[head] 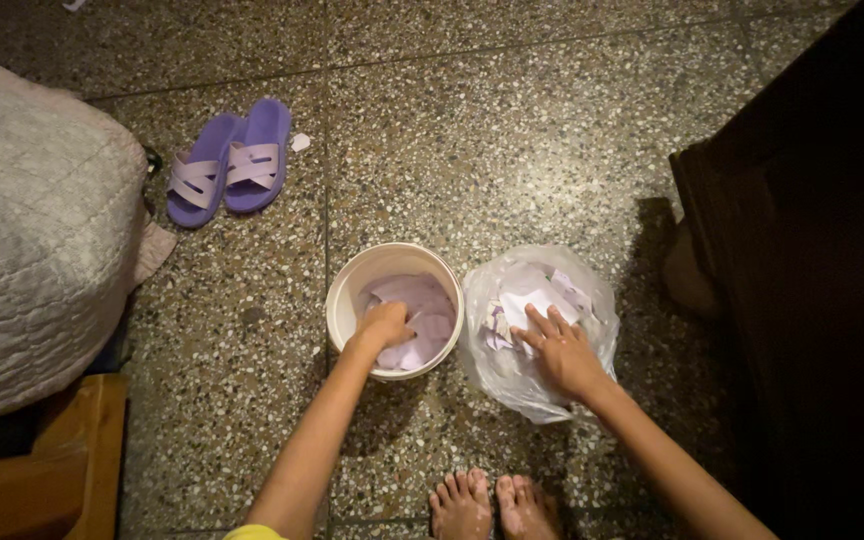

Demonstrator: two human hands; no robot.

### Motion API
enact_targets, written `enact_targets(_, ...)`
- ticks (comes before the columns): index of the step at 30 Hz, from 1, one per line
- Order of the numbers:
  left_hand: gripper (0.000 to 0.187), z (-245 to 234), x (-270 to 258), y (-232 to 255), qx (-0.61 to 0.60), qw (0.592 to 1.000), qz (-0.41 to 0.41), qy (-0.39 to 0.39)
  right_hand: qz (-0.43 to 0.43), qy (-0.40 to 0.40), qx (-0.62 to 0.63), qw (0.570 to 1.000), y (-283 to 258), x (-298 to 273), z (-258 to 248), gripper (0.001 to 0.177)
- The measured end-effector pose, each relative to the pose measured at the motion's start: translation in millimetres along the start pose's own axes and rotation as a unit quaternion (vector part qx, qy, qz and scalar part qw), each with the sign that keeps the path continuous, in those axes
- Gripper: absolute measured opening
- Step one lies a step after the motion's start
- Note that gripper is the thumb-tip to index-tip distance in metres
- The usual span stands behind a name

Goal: The person transfers crumpled papers and small wrappers from a white bucket into a clear plastic bag. They then place the filled bag into the bucket and press the contents down to fit.

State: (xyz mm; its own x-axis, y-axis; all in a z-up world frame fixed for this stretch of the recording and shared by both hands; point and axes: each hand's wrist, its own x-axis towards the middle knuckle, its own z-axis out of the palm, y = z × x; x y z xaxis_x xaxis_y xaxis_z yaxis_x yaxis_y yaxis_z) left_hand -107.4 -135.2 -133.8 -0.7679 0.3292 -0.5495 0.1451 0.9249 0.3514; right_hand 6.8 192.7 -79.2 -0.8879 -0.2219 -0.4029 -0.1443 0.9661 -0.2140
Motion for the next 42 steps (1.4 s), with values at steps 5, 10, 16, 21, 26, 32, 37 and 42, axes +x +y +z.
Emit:
enact_targets(5, 0.021, -54.0, -45.4, 40.2, 0.072, 0.990, -0.017, 0.119, -0.025, 0.046, 0.029, 0.998, 2.2, -10.0, -26.4, 0.065)
enact_targets(10, 0.020, -122.6, -107.5, 87.4, 0.110, 0.972, 0.030, 0.206, -0.066, 0.174, 0.130, 0.974, -11.5, -27.8, -71.9, 0.050)
enact_targets(16, 0.018, -165.1, -166.7, 150.6, 0.061, 0.968, 0.098, 0.222, -0.105, 0.345, 0.270, 0.893, -32.8, -50.0, -126.4, 0.039)
enact_targets(21, 0.027, -157.9, -162.4, 174.5, -0.093, 0.975, 0.164, 0.117, -0.019, 0.206, 0.429, 0.879, -30.7, -59.2, -140.3, 0.080)
enact_targets(26, 0.041, -99.0, -114.6, 188.4, -0.204, 0.965, 0.136, 0.094, 0.008, 0.196, 0.598, 0.777, 4.0, -27.6, -92.6, 0.047)
enact_targets(32, 0.068, -23.1, -78.2, 171.9, -0.183, 0.907, 0.272, 0.263, 0.099, 0.222, 0.515, 0.822, 39.6, -8.8, -47.6, 0.052)
enact_targets(37, 0.040, -61.9, -84.0, 162.0, -0.265, 0.916, 0.217, 0.209, 0.062, 0.287, 0.265, 0.918, 25.6, -18.3, -39.3, 0.054)
enact_targets(42, 0.028, -92.3, -63.5, 106.7, -0.266, 0.940, 0.024, 0.212, -0.050, 0.199, 0.055, 0.977, -12.1, -4.2, -25.1, 0.064)
